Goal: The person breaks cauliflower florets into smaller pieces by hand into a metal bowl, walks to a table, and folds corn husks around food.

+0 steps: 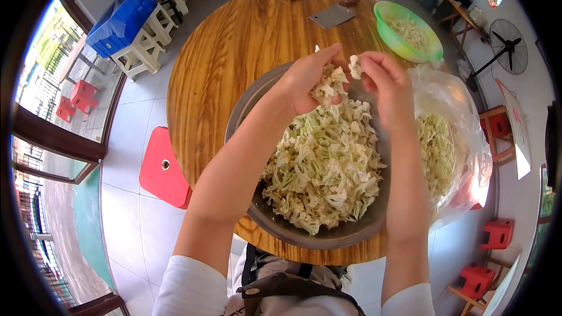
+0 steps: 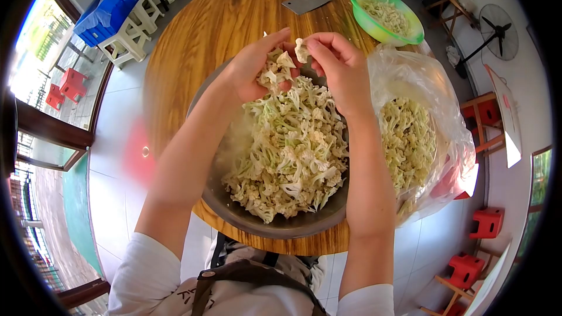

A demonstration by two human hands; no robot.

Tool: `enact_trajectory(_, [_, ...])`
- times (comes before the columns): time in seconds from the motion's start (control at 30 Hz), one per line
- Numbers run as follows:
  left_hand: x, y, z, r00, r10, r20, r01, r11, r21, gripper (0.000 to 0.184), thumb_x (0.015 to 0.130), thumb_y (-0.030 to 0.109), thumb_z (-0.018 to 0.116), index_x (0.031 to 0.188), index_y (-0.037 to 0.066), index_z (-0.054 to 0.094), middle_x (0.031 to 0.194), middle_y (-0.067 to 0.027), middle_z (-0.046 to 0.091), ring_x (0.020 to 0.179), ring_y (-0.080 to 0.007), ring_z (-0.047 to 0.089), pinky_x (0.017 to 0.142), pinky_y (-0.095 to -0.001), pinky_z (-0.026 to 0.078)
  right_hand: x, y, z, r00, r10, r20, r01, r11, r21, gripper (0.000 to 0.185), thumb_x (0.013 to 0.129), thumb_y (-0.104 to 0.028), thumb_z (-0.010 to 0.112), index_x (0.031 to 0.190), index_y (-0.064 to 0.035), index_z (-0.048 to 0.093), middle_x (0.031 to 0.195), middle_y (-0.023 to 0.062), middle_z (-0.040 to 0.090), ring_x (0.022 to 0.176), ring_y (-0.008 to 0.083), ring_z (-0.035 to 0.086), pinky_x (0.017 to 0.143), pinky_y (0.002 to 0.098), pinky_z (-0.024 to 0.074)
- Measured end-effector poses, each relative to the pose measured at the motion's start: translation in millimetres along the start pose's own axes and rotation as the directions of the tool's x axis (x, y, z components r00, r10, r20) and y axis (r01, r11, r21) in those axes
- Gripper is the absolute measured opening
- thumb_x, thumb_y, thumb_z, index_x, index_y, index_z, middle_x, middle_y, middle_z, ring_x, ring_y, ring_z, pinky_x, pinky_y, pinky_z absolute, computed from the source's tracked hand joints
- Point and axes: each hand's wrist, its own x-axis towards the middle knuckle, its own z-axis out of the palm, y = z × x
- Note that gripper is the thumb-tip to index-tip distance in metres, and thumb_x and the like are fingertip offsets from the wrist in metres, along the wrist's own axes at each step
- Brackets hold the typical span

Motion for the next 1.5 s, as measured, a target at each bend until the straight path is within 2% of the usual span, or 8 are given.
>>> enact_trajectory(0.07, [4,1,-5,0.998,-0.018,0.056,0.023,0.996,-0.092,0.03,0.091,0.032,0.049,0.091,0.003,0.053,0.08,-0.0096,0.056,0.065,-0.0179,0.054,0.047,-0.0273,0.044,0,-3,-1,0.999,0.042,-0.029,-0.037,0.988,0.149,0.014,0.086,-0.015,0.059,0.088,-0.001,0.063,0.071,-0.0016,0.055,0.06,0.0056,0.045,0.055,0.0193,0.0363])
enact_trajectory(0.27, [14,1,-17,1.0,-0.019,-0.02,0.012,0.949,-0.316,0.027,0.091,0.029,0.049,0.093,0.002,0.053,0.076,-0.0066,0.057,0.064,-0.0161,0.054,0.051,-0.0268,0.045,-5,-7,-9,0.905,0.14,0.401,-0.203,0.972,0.119,0.018,0.086,-0.017,0.059,0.094,-0.002,0.063,0.075,-0.0005,0.057,0.061,0.0051,0.044,0.054,0.0181,0.0347])
enact_trajectory(0.37, [10,1,-17,0.999,-0.003,0.034,0.009,0.984,-0.178,0.026,0.091,0.03,0.049,0.092,0.004,0.054,0.074,-0.004,0.057,0.064,-0.0149,0.054,0.051,-0.0271,0.043,0,0,-6,0.968,0.011,0.252,-0.079,0.962,0.261,0.019,0.085,-0.018,0.061,0.097,-0.0027,0.063,0.079,0.0001,0.06,0.061,0.0044,0.045,0.053,0.0174,0.0346])
enact_trajectory(0.67, [0,-2,2,0.999,0.038,-0.028,-0.036,0.996,0.085,0.034,0.091,0.039,0.047,0.091,0.005,0.052,0.072,-0.0036,0.053,0.06,-0.0139,0.048,0.047,-0.0275,0.039,-1,8,10,0.99,0.016,0.141,-0.001,0.994,-0.105,0.023,0.083,-0.019,0.064,0.099,-0.0032,0.062,0.082,-0.0006,0.059,0.071,0.0058,0.051,0.062,0.0195,0.0426])
enact_trajectory(0.77, [-1,-1,2,0.999,-0.004,-0.032,0.001,0.997,-0.073,0.039,0.09,0.042,0.047,0.09,0.004,0.052,0.072,-0.0047,0.052,0.061,-0.0144,0.05,0.046,-0.0269,0.039,-1,5,4,0.996,0.049,0.076,-0.054,0.997,0.063,0.022,0.084,-0.02,0.064,0.097,-0.0031,0.062,0.081,-0.0003,0.058,0.07,0.0062,0.051,0.063,0.0197,0.0424])
enact_trajectory(0.87, [2,0,-5,0.996,-0.002,0.087,0.018,0.984,-0.176,0.043,0.09,0.045,0.046,0.089,0.003,0.052,0.071,-0.0047,0.052,0.062,-0.0149,0.051,0.046,-0.0258,0.039,5,7,-13,0.955,-0.004,0.297,-0.104,0.932,0.348,0.021,0.085,-0.022,0.062,0.095,-0.0035,0.062,0.077,0.0001,0.058,0.07,0.0068,0.051,0.064,0.0194,0.0419])
enact_trajectory(1.27, [-7,-2,13,0.99,0.097,-0.106,-0.07,0.97,0.235,0.049,0.088,0.056,0.042,0.08,0.008,0.052,0.067,-0.0035,0.049,0.056,-0.0146,0.048,0.046,-0.0271,0.039,-7,7,17,0.989,-0.075,0.13,0.111,0.948,-0.297,0.023,0.081,-0.013,0.066,0.101,-0.0017,0.062,0.081,0.0027,0.062,0.07,0.0074,0.057,0.062,0.0214,0.0458])
enact_trajectory(1.5, [-6,-2,10,0.998,0.054,-0.024,-0.048,0.978,0.201,0.046,0.092,0.049,0.04,0.08,0.006,0.052,0.067,-0.0036,0.049,0.054,-0.0149,0.046,0.046,-0.027,0.038,-6,1,12,0.995,0.011,0.102,0.014,0.969,-0.246,0.021,0.083,-0.014,0.062,0.1,-0.0015,0.062,0.082,0.0028,0.064,0.072,0.0078,0.058,0.065,0.0229,0.0466])
